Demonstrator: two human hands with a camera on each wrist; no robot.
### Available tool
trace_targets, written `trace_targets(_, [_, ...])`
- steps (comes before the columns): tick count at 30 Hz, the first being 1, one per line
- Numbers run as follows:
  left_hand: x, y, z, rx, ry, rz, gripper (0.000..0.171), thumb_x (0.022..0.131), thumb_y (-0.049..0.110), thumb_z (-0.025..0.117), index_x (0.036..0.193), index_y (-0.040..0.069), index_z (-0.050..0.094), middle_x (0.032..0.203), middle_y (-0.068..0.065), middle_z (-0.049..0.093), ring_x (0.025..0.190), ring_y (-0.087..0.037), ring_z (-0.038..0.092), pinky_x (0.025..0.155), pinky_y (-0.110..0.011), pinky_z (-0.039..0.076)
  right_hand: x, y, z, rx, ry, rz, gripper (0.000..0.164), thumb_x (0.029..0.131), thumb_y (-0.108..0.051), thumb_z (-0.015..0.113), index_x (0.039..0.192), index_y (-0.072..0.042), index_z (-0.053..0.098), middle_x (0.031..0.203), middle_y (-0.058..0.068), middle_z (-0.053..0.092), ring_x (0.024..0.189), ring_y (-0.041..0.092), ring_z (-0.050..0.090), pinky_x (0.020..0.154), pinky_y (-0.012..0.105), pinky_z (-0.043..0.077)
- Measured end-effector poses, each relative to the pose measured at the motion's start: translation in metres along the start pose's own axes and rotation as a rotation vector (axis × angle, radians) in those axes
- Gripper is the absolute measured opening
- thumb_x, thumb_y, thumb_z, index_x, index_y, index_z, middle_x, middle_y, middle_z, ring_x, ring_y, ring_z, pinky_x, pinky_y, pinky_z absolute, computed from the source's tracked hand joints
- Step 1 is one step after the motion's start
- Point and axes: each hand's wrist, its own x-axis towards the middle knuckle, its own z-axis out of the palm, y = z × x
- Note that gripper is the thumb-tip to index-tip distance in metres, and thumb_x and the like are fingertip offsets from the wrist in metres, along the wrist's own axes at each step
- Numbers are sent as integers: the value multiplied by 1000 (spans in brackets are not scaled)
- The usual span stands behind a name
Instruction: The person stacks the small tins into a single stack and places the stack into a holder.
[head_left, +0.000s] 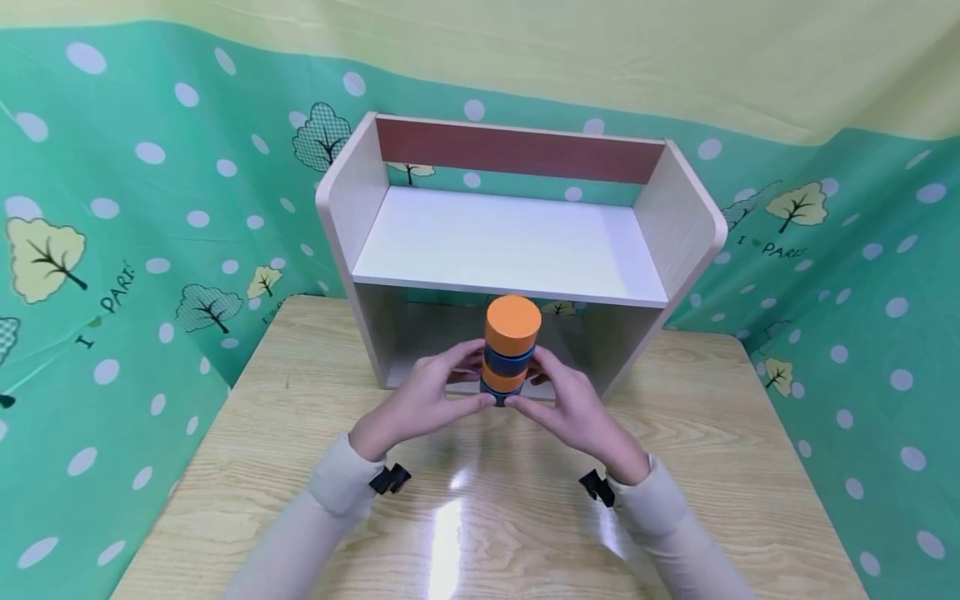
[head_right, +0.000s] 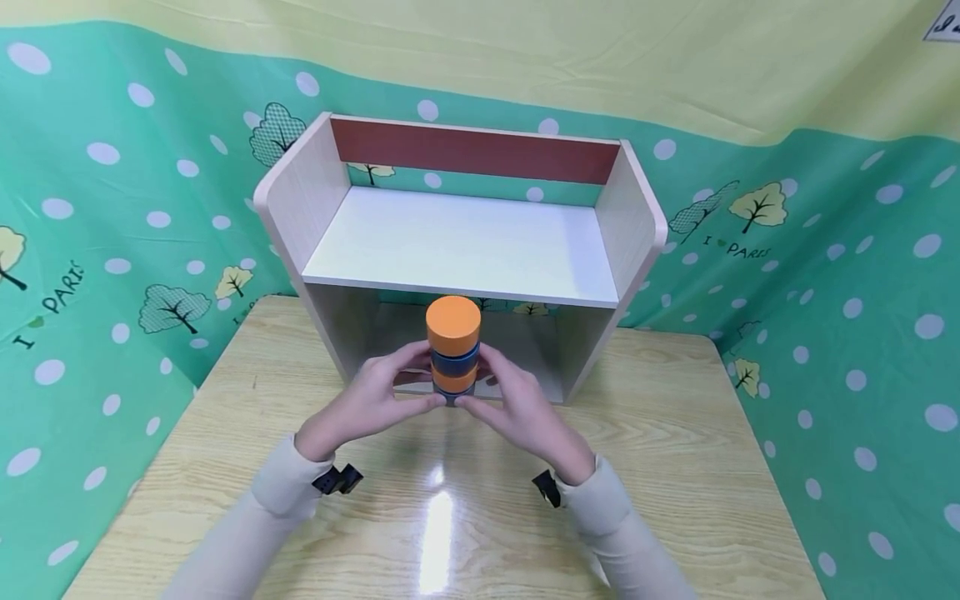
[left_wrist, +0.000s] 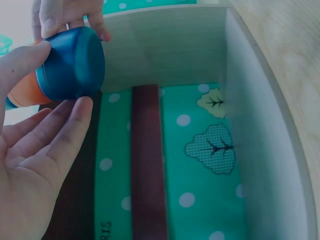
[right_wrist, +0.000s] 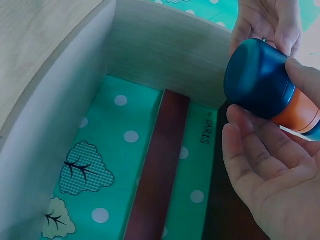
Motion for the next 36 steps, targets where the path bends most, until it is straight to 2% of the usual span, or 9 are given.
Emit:
trace_targets(8, [11,7,-9,4,7,55,69,88,22,80,147,12,46,133,-5,61,111,-13,64,93,-28,54,8,-6,-11,-3,30,-7,67,84,-12,83,140,-7,48,122,6,66,106,17,64,84,38,57])
trace_targets(16, [17,14,-15,-19,16,78,69,89,22,79,148,13,45,133,-5,62,111,-14,64,93,-29,54,15,-10,-20,14,49,-65,74,85,-10,82,147,-12,43,124,4,65,107,17,64,83,41,57])
trace_targets(25, [23,23,-25,2,20,110,69,88,20,79,148,12,45,133,-5,61,109,-13,65,92,-28,54,24,-16,-28,11,55,-67,71,84,-10,82,145,-10,45,125,4,65,106,15,64,85,37,57])
trace_targets(36, [39,41,-41,71,24,205,69,88,19,79,147,10,45,132,-6,61,107,-12,65,90,-26,55,40,-25,-45,-4,93,-128,72,82,-7,84,143,-9,47,122,3,67,103,15,65,83,38,57])
